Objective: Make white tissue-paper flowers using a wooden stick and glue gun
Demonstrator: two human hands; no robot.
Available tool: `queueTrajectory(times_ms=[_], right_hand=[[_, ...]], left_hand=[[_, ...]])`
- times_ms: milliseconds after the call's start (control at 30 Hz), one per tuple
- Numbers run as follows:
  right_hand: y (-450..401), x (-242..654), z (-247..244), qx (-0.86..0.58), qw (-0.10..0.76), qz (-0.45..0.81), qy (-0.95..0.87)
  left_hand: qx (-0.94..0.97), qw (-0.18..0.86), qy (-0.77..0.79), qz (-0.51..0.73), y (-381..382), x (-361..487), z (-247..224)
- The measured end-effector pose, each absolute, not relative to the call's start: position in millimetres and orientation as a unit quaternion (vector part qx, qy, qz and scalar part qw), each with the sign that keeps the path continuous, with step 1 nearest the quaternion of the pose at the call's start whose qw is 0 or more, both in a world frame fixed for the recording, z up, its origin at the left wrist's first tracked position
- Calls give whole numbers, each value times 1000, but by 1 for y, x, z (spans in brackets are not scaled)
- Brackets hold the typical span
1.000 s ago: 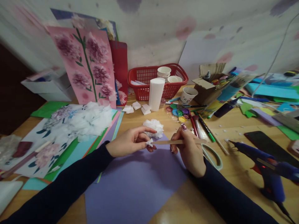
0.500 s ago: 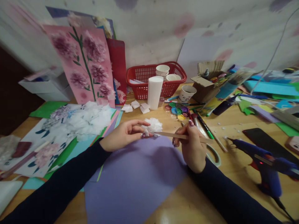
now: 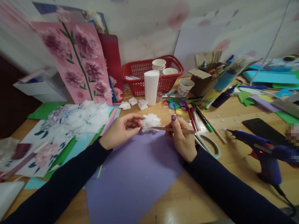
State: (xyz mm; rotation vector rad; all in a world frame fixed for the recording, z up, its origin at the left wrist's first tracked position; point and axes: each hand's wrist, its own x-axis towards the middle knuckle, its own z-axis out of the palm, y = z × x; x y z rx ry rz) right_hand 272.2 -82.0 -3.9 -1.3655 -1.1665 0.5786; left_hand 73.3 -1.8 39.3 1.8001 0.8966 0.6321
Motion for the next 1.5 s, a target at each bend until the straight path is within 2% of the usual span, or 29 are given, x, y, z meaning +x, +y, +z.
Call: queueTrajectory(times_ms=[167, 400, 567, 900, 1167, 1500], right_hand=[[-81, 272, -2, -587, 594, 253, -489], [-79, 272, -5, -603, 586, 238, -487], [-80, 271, -4, -608, 582, 227, -489], [-87, 271, 0, -581, 605, 205, -503], [-90, 268, -2, -613, 526, 161, -567], [-85, 267, -5, -636, 493, 133, -579]], left_hand=[[760, 450, 376, 281, -8, 82, 30], [840, 271, 368, 292, -12, 96, 22], [860, 216, 364, 284, -10, 99, 20], [867, 190, 356, 292, -7, 100, 15], [866, 197, 354, 294, -6, 100, 14], [865, 205, 348, 297, -6, 101, 14]])
